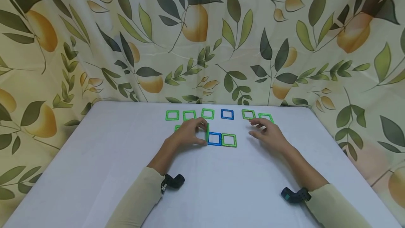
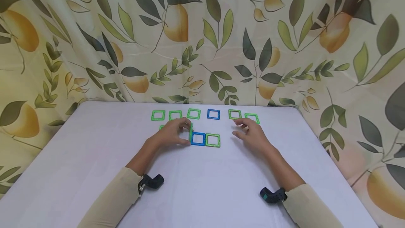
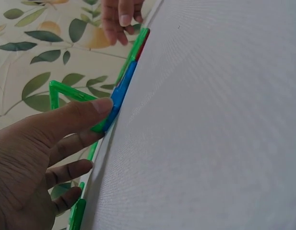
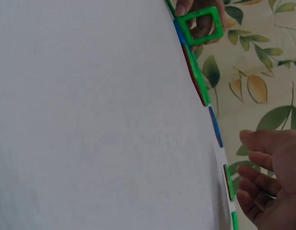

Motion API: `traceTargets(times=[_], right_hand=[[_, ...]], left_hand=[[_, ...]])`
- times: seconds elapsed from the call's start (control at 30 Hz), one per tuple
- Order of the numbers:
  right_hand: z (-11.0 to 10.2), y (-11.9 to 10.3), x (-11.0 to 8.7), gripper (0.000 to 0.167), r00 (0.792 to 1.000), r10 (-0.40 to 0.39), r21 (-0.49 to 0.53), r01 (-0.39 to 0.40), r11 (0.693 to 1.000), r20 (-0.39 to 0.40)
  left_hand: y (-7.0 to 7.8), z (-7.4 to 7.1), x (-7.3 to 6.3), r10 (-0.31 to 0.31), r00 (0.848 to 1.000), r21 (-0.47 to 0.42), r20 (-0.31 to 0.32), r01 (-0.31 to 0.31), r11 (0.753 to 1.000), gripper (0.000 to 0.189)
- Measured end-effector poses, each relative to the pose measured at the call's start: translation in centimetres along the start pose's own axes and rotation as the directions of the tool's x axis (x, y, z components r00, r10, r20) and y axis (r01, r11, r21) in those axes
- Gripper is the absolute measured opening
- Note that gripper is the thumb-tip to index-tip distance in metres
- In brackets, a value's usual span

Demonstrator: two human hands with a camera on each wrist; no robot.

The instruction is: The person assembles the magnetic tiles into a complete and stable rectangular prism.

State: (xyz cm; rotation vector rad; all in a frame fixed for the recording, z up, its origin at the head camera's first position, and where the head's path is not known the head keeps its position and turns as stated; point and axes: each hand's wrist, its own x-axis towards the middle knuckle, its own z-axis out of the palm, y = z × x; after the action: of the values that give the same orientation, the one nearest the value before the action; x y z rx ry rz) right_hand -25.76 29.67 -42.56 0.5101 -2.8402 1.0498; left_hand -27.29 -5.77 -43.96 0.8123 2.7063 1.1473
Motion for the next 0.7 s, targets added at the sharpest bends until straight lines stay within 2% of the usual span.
traceTargets(times=[0.4,0.7], right_hand=[[-1.5,1.9,0.8,0.049,0.998,0.052,-0.052,-0.054,0.997,-0.039],[-2.6,3.6,1.7,0.055,0.993,0.112,-0.098,-0.113,0.989,-0.023]], left_hand=[[0.0,0.2,0.0,0.003,1.000,-0.022,0.018,-0.003,1.000,0.060],[0.1,0.0,0.0,-0.007,1.000,-0.022,0.012,0.007,1.000,0.061]])
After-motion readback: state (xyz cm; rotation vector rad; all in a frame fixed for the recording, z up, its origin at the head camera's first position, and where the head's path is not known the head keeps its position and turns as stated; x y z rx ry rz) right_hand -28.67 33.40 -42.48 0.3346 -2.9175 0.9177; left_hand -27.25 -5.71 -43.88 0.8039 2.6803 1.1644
